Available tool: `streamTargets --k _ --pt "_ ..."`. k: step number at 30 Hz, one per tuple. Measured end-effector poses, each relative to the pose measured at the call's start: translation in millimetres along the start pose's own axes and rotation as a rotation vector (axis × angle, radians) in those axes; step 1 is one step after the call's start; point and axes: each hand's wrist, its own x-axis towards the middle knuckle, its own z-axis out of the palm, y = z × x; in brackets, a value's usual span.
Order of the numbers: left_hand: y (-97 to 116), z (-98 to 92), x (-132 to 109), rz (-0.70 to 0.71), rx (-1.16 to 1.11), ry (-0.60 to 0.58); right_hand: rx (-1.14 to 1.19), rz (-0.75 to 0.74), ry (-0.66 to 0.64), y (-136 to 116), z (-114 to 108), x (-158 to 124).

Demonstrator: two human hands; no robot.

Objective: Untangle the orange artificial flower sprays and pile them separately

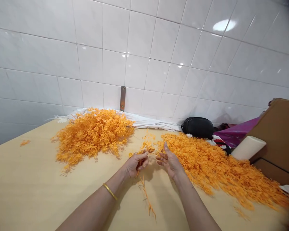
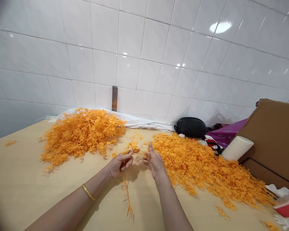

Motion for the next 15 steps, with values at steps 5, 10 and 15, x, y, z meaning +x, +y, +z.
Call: streamTargets --k 5,10,15 --pt "-6 -1.7 4 -0.007 -0.01 0.103 0.191 -0.099 -0.035 8 -1 3" --pt "-12 -5.9 15 0.038 -0.258 0.442 0.12 -0.184 -0.171 10 -6 1" --pt "-4 -6.9 15 0.065 -0.469 0.536 0.081 -0.15 -0.192 19 -4 2"
